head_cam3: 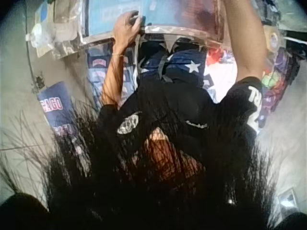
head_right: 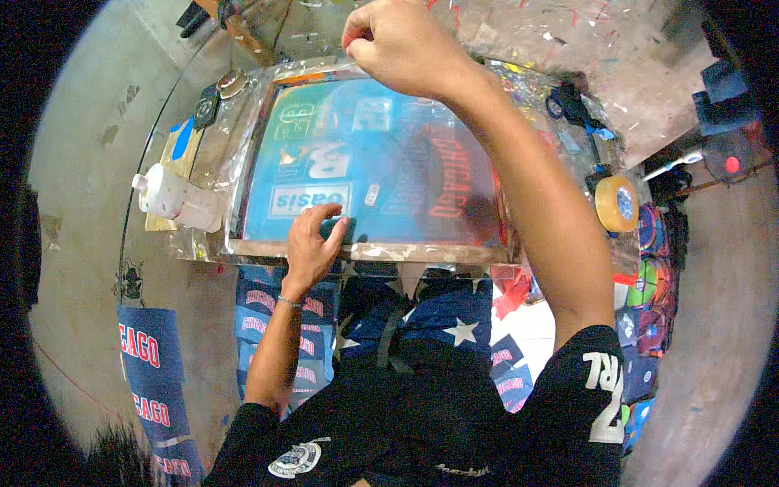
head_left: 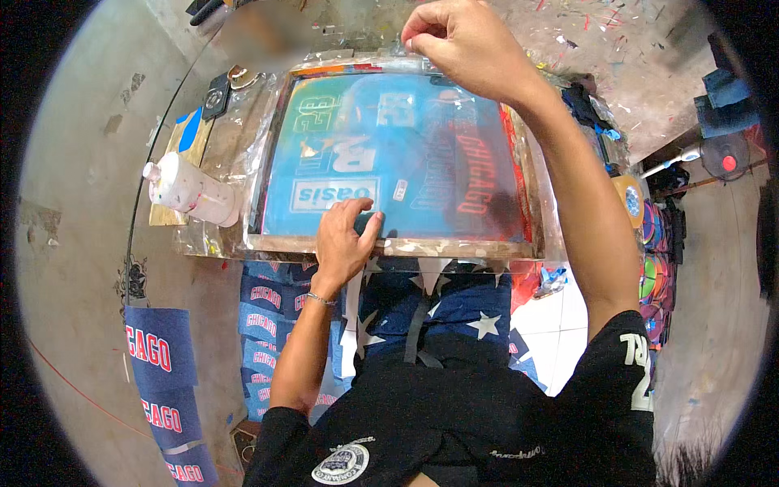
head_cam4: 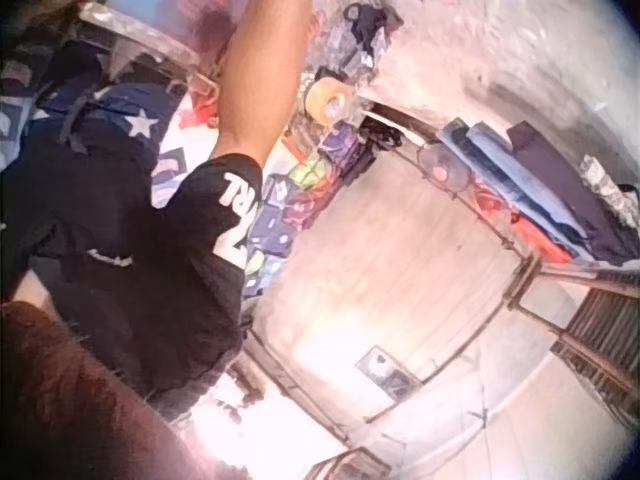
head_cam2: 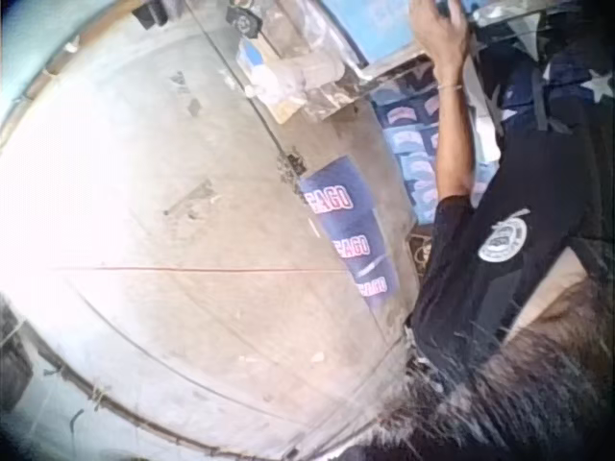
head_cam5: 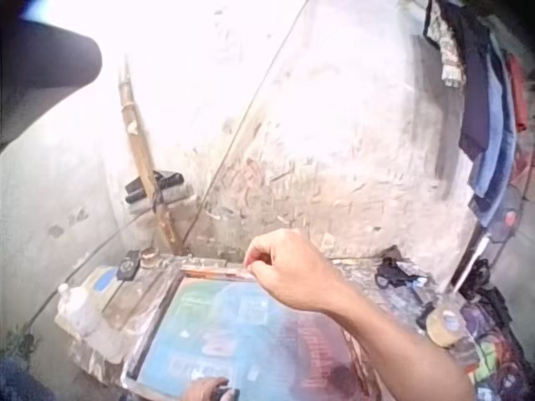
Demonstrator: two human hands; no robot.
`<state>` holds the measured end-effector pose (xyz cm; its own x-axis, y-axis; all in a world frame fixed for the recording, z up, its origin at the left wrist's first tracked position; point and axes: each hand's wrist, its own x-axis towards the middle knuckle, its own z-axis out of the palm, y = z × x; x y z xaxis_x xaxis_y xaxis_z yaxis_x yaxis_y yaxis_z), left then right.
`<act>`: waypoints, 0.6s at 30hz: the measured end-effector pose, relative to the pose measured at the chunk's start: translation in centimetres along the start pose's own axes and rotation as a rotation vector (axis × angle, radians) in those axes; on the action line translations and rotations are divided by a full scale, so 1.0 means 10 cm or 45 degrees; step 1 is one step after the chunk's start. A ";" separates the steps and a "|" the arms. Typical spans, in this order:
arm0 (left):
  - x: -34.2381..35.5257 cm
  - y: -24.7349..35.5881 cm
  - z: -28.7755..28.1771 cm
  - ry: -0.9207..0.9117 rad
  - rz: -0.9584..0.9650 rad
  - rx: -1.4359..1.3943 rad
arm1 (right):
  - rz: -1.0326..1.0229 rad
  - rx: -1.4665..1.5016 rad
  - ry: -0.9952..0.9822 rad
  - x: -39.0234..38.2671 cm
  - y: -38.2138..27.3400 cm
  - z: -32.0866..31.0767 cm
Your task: The person applies adhesive tape to the edges of a screen printing frame and smooths it down by hand.
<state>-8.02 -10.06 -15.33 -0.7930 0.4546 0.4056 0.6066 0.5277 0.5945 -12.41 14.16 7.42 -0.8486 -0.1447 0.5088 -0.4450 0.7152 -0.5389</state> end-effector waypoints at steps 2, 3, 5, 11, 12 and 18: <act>0.05 0.01 -0.03 0.008 0.032 0.008 | -0.029 -0.042 0.008 0.04 -0.03 -0.06; 0.12 0.01 -0.05 -0.100 -0.181 -0.243 | -0.100 -0.029 0.016 -0.01 -0.06 -0.08; 0.32 -0.12 -0.06 -0.287 -0.435 -0.557 | -0.124 -0.141 -0.021 -0.05 -0.08 -0.08; 1.37 -0.31 0.17 -0.377 -1.147 -1.571 | -0.259 -0.384 0.015 -0.54 -0.23 0.07; 1.46 -0.43 0.26 -0.368 -1.142 -1.569 | -0.300 -0.455 0.015 -0.66 -0.29 0.14; 1.77 -0.46 0.76 -0.419 -1.217 -1.557 | -0.242 -0.546 -0.073 -1.48 -0.61 0.45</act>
<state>-24.47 0.97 -16.16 -0.6946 0.5225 -0.4944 -0.6257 -0.0997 0.7737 1.58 8.85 0.10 -0.7832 -0.3292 0.5274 -0.4461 0.8885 -0.1078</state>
